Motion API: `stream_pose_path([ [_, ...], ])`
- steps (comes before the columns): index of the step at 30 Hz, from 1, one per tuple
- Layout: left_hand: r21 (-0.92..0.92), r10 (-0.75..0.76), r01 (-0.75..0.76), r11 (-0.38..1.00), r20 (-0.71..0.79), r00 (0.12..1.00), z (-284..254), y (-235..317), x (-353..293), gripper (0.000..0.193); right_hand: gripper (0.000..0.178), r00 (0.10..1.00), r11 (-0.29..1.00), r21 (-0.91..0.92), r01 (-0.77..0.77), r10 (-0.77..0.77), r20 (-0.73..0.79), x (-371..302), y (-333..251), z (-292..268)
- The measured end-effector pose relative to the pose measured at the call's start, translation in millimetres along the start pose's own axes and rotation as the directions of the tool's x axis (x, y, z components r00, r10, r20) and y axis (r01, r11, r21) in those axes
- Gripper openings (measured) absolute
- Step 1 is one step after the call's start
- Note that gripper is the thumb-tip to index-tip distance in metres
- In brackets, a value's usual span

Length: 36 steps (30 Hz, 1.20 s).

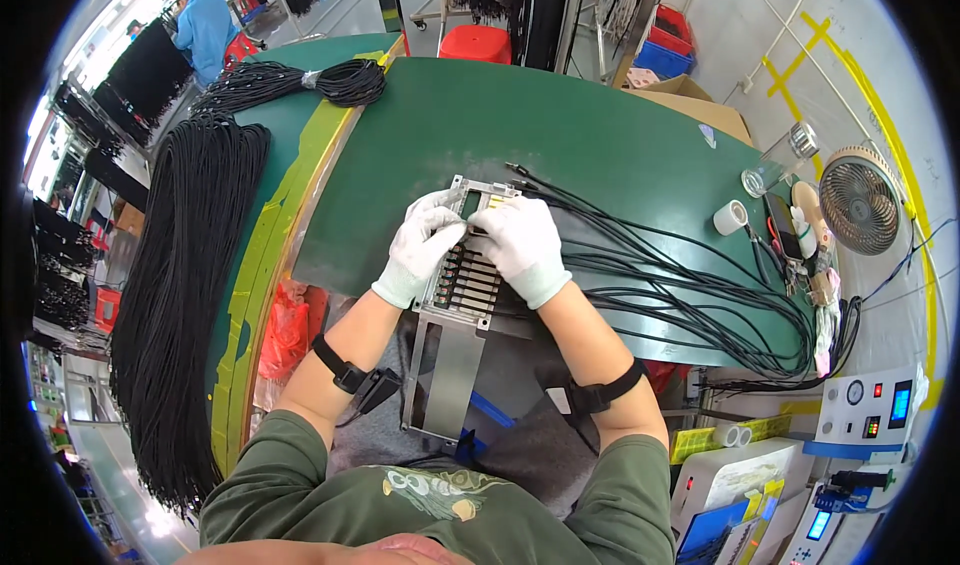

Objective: The person gathers a bundle of cables, aligns the ends into the slots of a metal jig, and places the jig into a machine to be processed before removing it.

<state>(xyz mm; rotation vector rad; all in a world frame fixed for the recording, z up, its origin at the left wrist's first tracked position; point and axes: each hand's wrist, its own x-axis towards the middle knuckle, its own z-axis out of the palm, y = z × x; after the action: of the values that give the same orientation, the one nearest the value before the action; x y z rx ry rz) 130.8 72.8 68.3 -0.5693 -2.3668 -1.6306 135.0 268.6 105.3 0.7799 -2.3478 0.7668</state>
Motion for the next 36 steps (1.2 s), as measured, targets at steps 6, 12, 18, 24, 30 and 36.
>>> stream_pose_path([
  [6, 0.021, 0.05, -0.049, 0.999, -0.033, 0.998, 6.0, 1.1, 3.0, 0.015, 0.017, 0.939, 0.922, 0.258, -0.288, 0.218, 0.267, -1.2, 9.4, -4.1],
  [12, 0.197, 0.12, -0.121, 0.973, 0.014, 0.993, -0.6, -9.3, 4.7, 0.015, 0.017, 0.885, 0.845, 0.334, -0.417, 0.294, 0.361, -1.5, 13.2, -3.2],
  [18, -0.126, -0.043, 0.032, 0.992, -0.09, 0.995, 19.9, -13.5, -2.3, 0.015, 0.021, 0.999, 0.998, -0.05, 0.047, -0.048, -0.007, -2.2, -7.1, 2.4],
  [24, 0.114, 0.023, -0.011, 0.993, -0.105, 0.994, 6.6, -11.9, -0.8, 0.014, 0.02, 0.987, 0.984, -0.091, 0.15, -0.154, -0.04, -5.3, -5.9, 8.9],
  [30, 0.137, 0.171, -0.147, 0.98, -0.186, 0.968, 3.8, -0.1, 1.9, 0.013, 0.012, 0.845, 0.662, 0.526, -0.534, 0.417, 0.333, -18.4, 30.9, -6.1],
  [36, 0.147, 0.026, 0.014, 0.989, -0.268, 0.963, 11.9, -9.8, 2.2, 0.015, 0.012, 0.961, 0.966, 0.108, -0.236, 0.215, 0.175, -20.1, 26.5, -21.1],
])
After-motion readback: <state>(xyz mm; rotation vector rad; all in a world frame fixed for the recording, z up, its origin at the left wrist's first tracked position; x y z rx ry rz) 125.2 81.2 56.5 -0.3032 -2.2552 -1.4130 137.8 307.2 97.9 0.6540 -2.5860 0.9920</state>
